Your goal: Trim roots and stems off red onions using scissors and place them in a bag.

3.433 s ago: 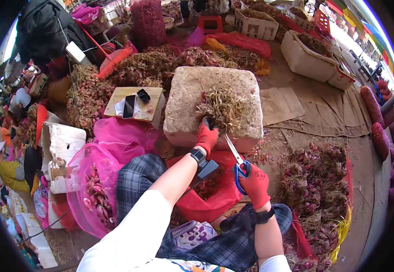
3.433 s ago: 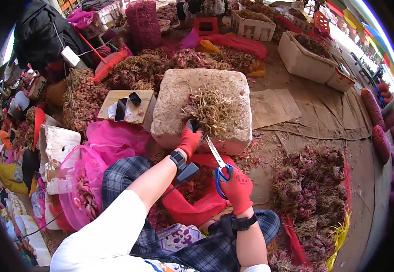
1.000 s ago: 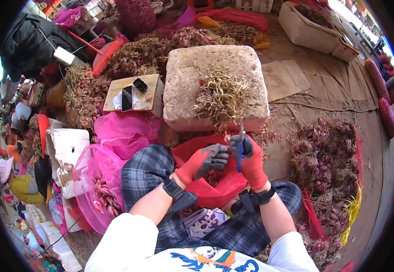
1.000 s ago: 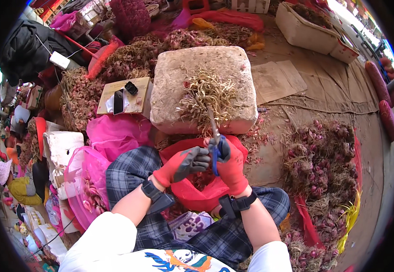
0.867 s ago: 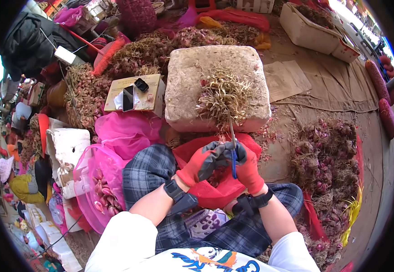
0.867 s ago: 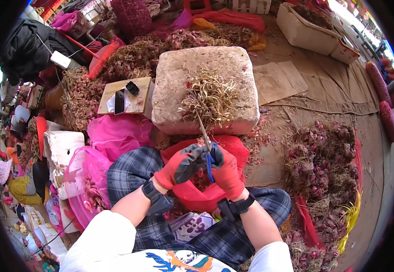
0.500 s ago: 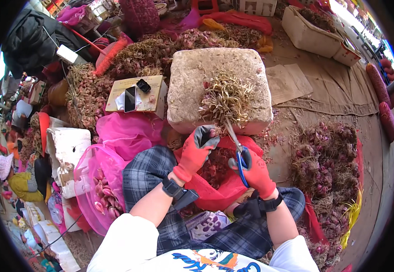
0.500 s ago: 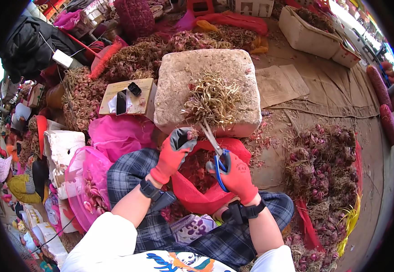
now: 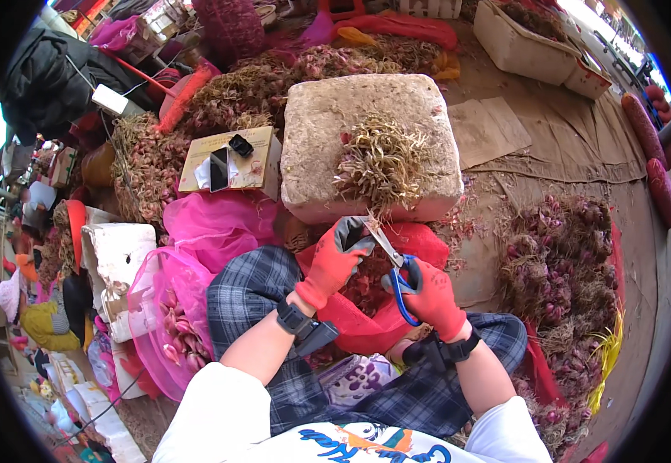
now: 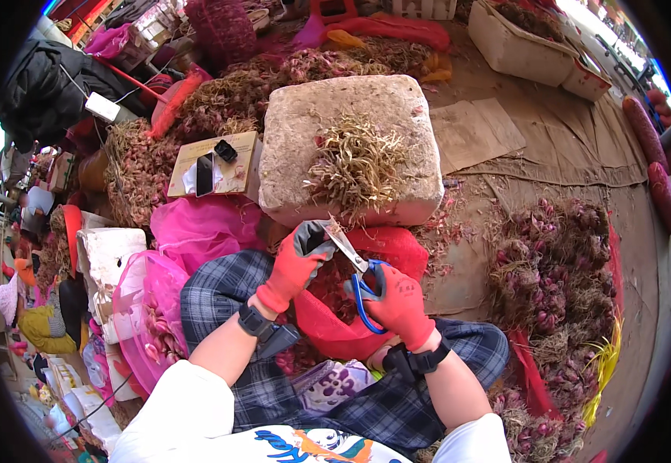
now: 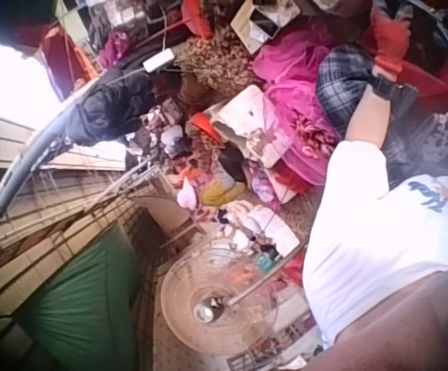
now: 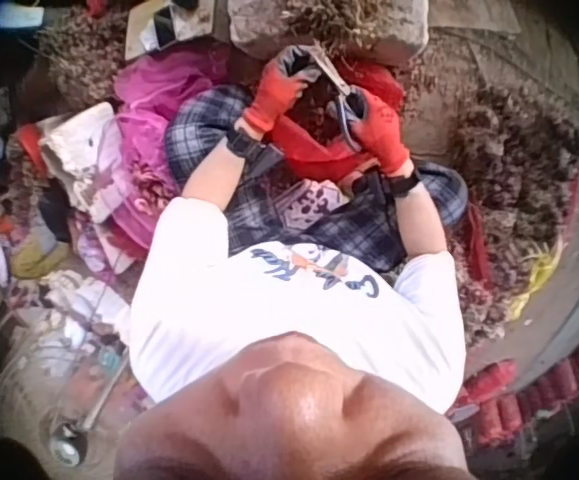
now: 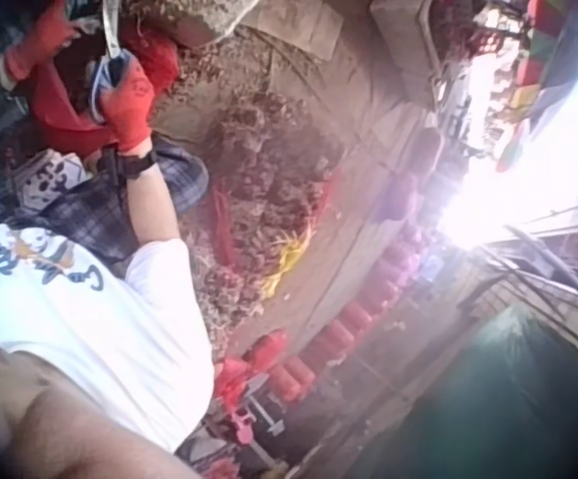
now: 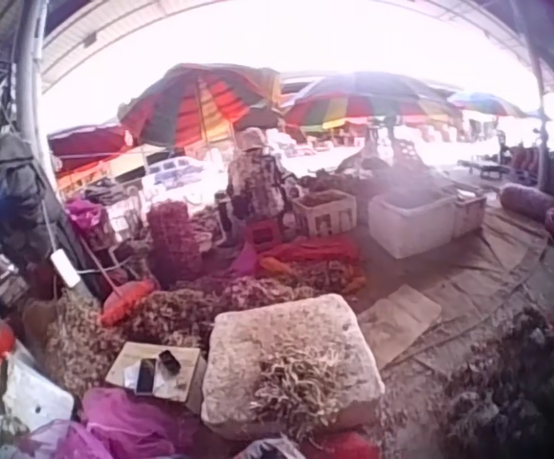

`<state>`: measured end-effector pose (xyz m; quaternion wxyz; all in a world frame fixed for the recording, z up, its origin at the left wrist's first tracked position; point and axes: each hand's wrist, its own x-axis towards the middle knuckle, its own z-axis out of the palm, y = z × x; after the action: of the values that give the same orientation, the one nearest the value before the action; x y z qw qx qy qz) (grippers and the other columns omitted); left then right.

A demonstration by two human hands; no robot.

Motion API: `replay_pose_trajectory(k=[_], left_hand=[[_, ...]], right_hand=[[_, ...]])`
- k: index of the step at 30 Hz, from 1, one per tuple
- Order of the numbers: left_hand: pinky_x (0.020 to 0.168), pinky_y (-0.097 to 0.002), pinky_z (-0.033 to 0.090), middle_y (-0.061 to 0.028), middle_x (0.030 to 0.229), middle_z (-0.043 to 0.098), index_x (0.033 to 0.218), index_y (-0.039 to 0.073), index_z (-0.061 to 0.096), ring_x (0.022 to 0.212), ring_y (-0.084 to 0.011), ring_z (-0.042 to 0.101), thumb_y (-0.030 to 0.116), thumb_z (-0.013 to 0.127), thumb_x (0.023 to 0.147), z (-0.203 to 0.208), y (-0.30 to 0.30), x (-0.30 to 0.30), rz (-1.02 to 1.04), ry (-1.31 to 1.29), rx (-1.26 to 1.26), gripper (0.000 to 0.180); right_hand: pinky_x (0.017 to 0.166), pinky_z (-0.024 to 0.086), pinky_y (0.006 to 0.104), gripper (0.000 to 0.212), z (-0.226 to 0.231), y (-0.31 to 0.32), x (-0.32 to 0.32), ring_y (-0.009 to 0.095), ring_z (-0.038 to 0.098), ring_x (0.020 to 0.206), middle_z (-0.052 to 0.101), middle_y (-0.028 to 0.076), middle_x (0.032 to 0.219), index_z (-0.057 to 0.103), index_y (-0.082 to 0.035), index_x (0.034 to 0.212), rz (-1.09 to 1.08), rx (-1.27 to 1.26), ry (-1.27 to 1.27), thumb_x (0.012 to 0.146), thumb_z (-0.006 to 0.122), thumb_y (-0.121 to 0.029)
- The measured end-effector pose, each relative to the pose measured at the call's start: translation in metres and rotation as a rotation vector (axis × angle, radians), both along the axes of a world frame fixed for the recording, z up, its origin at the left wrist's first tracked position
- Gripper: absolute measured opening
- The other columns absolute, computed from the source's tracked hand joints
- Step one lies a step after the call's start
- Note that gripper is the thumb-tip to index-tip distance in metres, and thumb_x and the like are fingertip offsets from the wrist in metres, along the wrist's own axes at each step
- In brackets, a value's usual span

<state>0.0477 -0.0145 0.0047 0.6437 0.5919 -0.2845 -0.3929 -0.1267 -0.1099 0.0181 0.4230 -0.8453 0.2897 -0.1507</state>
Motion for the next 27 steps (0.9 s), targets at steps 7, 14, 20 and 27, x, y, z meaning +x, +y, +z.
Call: replay_pose_trajectory(k=[7,14,20,27], left_hand=[[0.08,-0.0224,0.044,-0.0012,0.1,0.059,0.107,0.0,0.053,0.09,-0.0061,0.053,-0.009,0.055,0.079,-0.005,-0.002,-0.007,-0.025,0.057,-0.055,0.03],[0.078,-0.0213,0.043,0.0001,0.097,0.058,0.106,0.001,0.053,0.088,-0.0054,0.052,-0.008,0.055,0.079,0.0,0.001,-0.005,-0.017,-0.005,-0.026,0.028],[0.075,-0.0179,0.042,0.0003,0.096,0.059,0.106,0.001,0.054,0.085,-0.003,0.052,-0.006,0.054,0.081,0.005,0.001,-0.004,-0.062,-0.054,0.058,0.026],[0.061,-0.0212,0.042,0.0037,0.08,0.053,0.105,0.008,0.055,0.065,-0.005,0.05,0.026,0.054,0.091,0.028,-0.001,0.009,-0.128,0.563,0.106,0.022]], right_hand=[[0.051,0.04,0.0335,0.036,-0.007,0.0,-0.002,0.023,0.052,0.053,0.052,0.008,0.061,0.062,-0.007,0.085,-0.064,-0.044,-0.061,0.071,0.072,-0.039],[0.053,0.043,0.0353,0.038,-0.005,-0.002,-0.004,0.026,0.057,0.057,0.056,0.008,0.065,0.059,-0.008,0.09,-0.004,-0.277,0.002,0.072,0.071,-0.039],[0.062,0.048,0.0391,0.045,-0.018,-0.013,-0.014,0.032,0.061,0.072,0.062,0.012,0.08,0.056,-0.007,0.099,0.048,-0.313,0.177,0.074,0.067,-0.043],[0.06,0.047,0.0359,0.039,0.005,-0.017,-0.013,0.027,0.061,0.067,0.062,0.011,0.078,0.058,-0.009,0.097,0.053,0.06,0.071,0.075,0.068,-0.039]])
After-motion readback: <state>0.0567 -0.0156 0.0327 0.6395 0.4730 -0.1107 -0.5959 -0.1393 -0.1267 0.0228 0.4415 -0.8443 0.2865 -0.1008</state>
